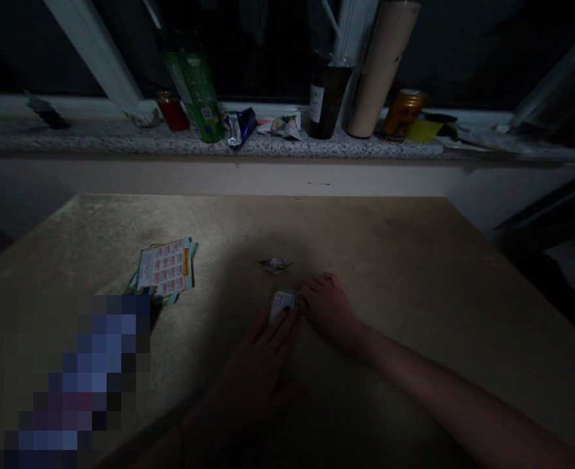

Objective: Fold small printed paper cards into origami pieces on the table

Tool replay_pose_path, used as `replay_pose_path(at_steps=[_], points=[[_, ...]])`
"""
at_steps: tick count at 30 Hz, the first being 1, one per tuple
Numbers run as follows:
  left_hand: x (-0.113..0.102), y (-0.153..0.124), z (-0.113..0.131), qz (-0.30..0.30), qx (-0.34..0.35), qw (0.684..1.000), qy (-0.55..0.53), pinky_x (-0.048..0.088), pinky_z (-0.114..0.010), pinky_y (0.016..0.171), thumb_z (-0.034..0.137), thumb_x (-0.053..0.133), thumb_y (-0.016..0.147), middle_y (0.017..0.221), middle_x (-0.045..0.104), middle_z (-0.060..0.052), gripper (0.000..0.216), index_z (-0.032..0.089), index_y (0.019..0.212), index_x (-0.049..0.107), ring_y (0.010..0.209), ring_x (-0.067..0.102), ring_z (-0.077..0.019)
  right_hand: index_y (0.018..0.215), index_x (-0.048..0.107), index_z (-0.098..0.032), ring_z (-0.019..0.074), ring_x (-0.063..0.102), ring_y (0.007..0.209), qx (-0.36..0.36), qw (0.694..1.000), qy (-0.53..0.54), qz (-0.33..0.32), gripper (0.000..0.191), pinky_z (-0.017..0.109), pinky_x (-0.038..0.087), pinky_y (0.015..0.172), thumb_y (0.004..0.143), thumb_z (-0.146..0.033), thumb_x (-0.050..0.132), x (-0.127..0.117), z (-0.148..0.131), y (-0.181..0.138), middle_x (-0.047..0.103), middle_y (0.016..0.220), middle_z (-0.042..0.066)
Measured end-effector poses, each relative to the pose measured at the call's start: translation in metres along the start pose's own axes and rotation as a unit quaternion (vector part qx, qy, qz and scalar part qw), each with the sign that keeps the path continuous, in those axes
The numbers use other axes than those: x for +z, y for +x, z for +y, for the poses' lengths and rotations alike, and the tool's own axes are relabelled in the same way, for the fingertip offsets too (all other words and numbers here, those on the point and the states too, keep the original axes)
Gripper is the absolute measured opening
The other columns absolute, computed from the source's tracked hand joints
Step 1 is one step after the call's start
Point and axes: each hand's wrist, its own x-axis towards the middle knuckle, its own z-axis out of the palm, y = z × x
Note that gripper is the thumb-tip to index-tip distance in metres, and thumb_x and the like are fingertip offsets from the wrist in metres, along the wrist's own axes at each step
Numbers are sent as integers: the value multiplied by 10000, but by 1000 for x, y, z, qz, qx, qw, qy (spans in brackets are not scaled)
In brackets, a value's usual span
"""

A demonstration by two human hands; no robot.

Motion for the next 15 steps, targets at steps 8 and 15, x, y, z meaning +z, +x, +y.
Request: replay_pose_path(at_steps=[8,15], points=[[0,-2,0,2,-2,1000,-20,67,-438,1142,537,489,837,1537,111,-77,860,158,1472,51,1399,91,-255,904,608,-146,236,557,886,24,997,47,48,151,397,394,852,908,-229,481,-6,0,-5,641,908,83],[5,-3,-1,11,1,999,-32,51,-427,1145,554,504,828,1531,137,-89,859,141,1467,107,1399,97,-252,1304,447,-133,220,409,1253,-80,995,51,33,401,460,123,1117,949,-309,387,-26,-7,-51,520,1334,69]])
